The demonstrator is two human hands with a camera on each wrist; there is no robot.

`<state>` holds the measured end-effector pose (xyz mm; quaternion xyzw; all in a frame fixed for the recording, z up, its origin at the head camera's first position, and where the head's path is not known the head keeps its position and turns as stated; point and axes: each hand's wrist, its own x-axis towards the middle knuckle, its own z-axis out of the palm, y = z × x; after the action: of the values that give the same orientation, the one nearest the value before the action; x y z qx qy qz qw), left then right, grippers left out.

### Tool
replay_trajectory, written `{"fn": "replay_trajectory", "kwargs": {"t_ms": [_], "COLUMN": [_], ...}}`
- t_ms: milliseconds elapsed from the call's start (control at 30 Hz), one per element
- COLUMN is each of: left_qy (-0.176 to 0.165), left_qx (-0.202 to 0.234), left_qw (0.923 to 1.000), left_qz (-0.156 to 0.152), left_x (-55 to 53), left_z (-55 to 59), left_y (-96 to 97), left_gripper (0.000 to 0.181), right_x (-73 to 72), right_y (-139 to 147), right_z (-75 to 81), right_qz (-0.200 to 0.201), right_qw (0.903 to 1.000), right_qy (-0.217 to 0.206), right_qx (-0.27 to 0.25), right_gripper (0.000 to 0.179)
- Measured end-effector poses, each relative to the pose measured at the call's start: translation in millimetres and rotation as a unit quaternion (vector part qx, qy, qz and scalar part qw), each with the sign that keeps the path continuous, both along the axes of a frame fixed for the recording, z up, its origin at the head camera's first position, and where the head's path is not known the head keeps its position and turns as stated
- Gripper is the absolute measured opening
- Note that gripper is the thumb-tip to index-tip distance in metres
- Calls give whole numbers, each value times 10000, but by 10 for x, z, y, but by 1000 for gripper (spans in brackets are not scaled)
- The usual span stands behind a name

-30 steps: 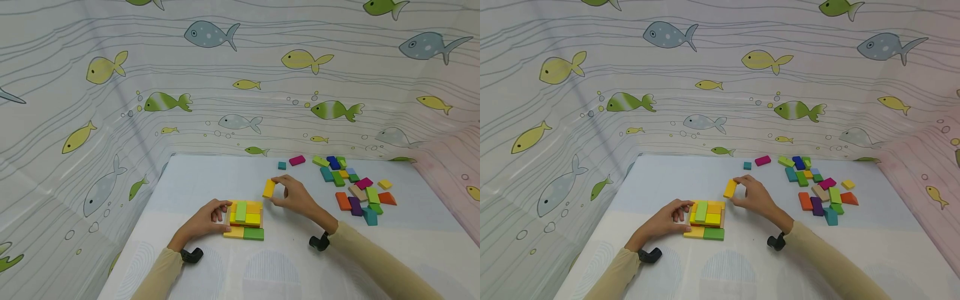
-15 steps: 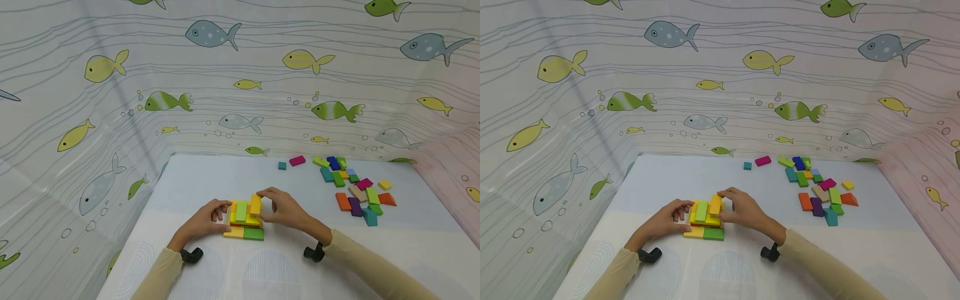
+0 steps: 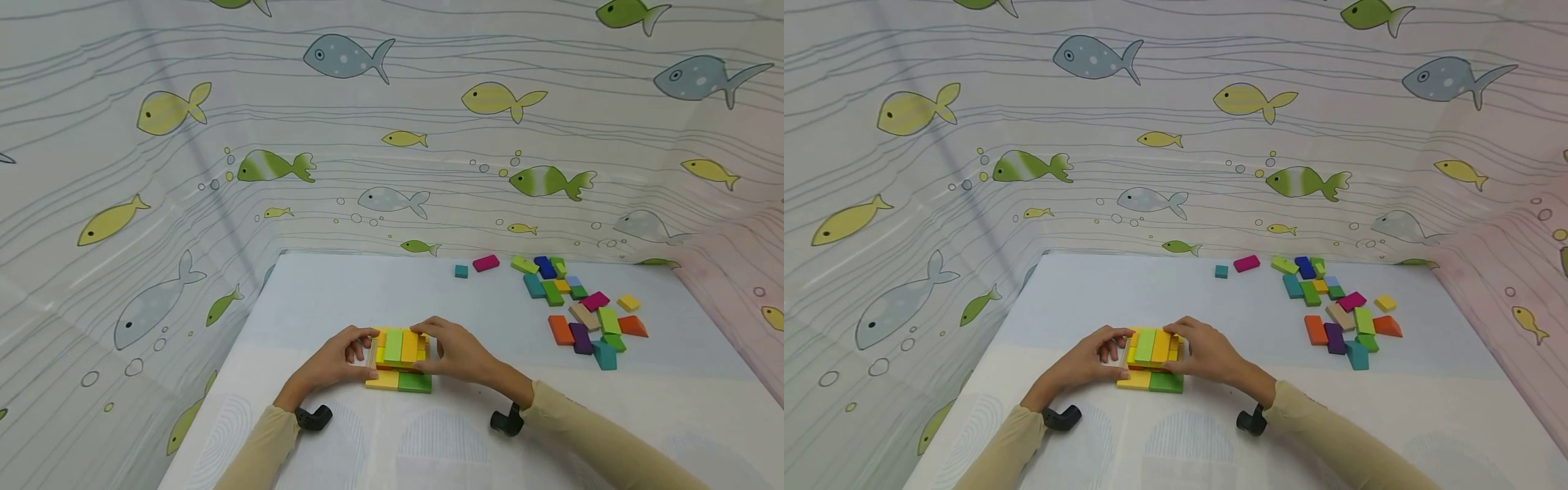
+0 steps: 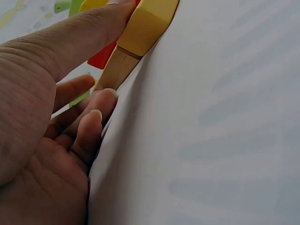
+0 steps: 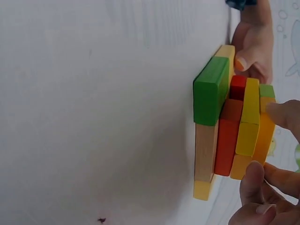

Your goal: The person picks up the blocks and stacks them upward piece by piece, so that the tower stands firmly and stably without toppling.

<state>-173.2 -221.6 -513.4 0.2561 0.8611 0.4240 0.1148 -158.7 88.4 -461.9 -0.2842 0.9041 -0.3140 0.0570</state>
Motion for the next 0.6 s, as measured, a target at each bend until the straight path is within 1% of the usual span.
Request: {"fn": "replay_trajectory", "kwargs": {"t_ms": [167, 233, 300, 433, 533, 600], "left_qy": [45, 66, 63, 43, 19, 10], "left_qx": [10, 22, 36, 22, 10, 8], "left_qw": [10000, 10000, 10000, 10000, 10000, 10000], "left_qz": [11, -3, -15, -13, 7, 8], "left_x": [6, 13, 18, 23, 24, 26], "left_z": [4, 10, 15, 21, 20, 23], "left_y": [3, 6, 8, 12, 15, 16], "left_gripper": [75, 75, 75, 75, 76, 76], "right_x": [-20, -53, -107, -294, -475, -586], "right_y": [29, 66, 121, 295, 501, 676], "right_z": [-7, -14, -20, -73, -134, -164], "right_qz": [41, 35, -52, -482, -959, -1316], "right_qw": [9999, 9998, 9997, 9982, 9945, 9904], "right_qy": [-80, -110, -101, 98, 218, 156], "right_qx": [-57, -140, -214, -348, -367, -381], "right_gripper": [71, 73, 71, 59, 51, 49]}}
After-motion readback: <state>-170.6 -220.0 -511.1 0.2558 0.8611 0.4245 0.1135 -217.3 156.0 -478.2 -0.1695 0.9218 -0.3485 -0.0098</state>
